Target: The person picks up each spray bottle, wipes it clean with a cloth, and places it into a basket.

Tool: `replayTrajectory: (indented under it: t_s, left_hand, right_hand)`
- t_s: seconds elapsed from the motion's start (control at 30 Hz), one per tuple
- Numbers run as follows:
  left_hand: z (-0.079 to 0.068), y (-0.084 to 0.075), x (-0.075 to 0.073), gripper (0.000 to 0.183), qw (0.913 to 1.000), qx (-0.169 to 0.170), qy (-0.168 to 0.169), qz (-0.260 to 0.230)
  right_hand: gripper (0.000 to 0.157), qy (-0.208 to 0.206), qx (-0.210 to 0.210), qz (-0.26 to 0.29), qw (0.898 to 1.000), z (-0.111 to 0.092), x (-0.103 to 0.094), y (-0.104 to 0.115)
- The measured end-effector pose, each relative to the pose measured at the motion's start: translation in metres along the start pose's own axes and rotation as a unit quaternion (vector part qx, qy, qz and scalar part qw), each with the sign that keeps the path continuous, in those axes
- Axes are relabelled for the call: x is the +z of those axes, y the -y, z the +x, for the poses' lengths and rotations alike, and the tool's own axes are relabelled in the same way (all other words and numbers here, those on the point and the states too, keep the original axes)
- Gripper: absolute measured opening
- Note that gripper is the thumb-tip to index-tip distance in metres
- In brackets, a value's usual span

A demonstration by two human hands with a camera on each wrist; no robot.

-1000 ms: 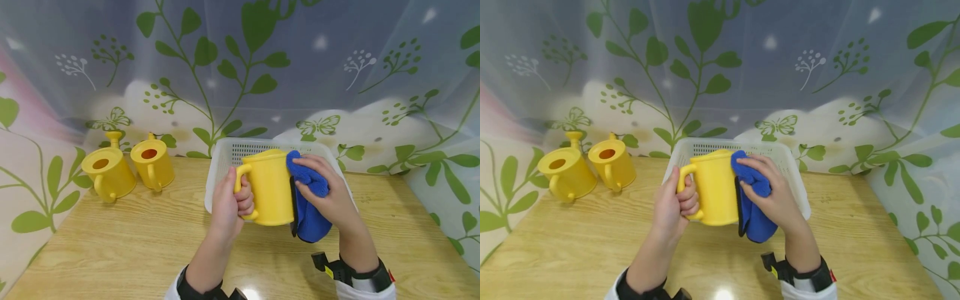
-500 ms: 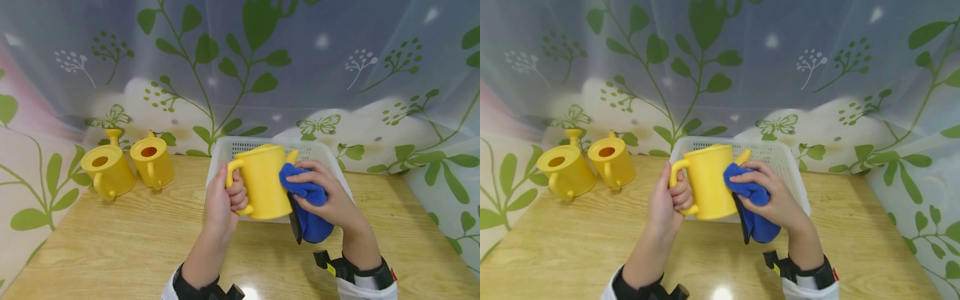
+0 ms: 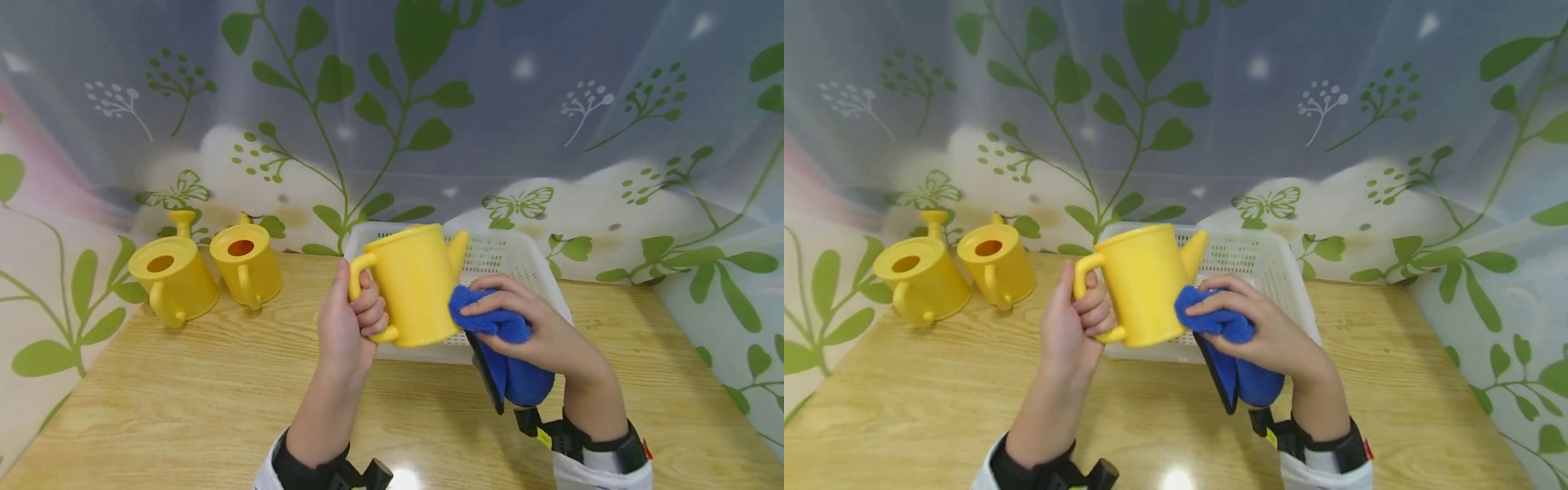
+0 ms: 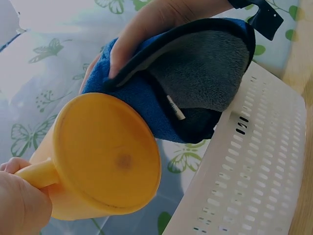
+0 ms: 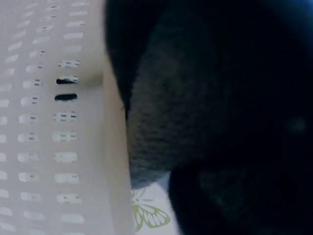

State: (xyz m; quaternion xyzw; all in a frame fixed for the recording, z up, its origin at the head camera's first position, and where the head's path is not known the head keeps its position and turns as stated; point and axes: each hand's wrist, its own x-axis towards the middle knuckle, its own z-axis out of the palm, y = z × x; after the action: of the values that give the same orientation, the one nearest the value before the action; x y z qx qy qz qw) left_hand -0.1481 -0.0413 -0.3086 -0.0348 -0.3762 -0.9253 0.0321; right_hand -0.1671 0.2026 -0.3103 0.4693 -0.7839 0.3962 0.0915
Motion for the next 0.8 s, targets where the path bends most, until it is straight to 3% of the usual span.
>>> replayTrajectory:
  t_s: [0.13, 0.3, 0.47, 0.63, 0.8]
  left_hand:
    - [-0.002, 0.001, 0.001, 0.038, 0.9995, -0.002, 0.027, 0.014]
    - [-0.005, 0.008, 0.005, 0.038, 0.9941, -0.003, 0.097, 0.048]
    - [-0.009, 0.014, 0.008, 0.037, 0.9849, -0.004, 0.151, 0.085]
    - [-0.009, 0.014, 0.007, 0.038, 0.9871, 0.002, 0.134, 0.088]
    - [-0.006, 0.005, 0.003, 0.038, 0.9939, 0.007, 0.096, 0.054]
  right_hand:
    - [0.046, -0.058, 0.044, -0.03, 0.997, 0.004, 0.006, 0.001]
    - [0.047, -0.146, 0.091, -0.062, 0.983, 0.007, 0.011, 0.002]
    - [0.049, -0.19, 0.146, -0.058, 0.969, 0.008, 0.009, 0.005]
    - [0.052, -0.186, 0.146, -0.051, 0.97, 0.008, 0.01, 0.005]
    - [0.053, -0.151, 0.112, -0.049, 0.981, 0.008, 0.013, 0.002]
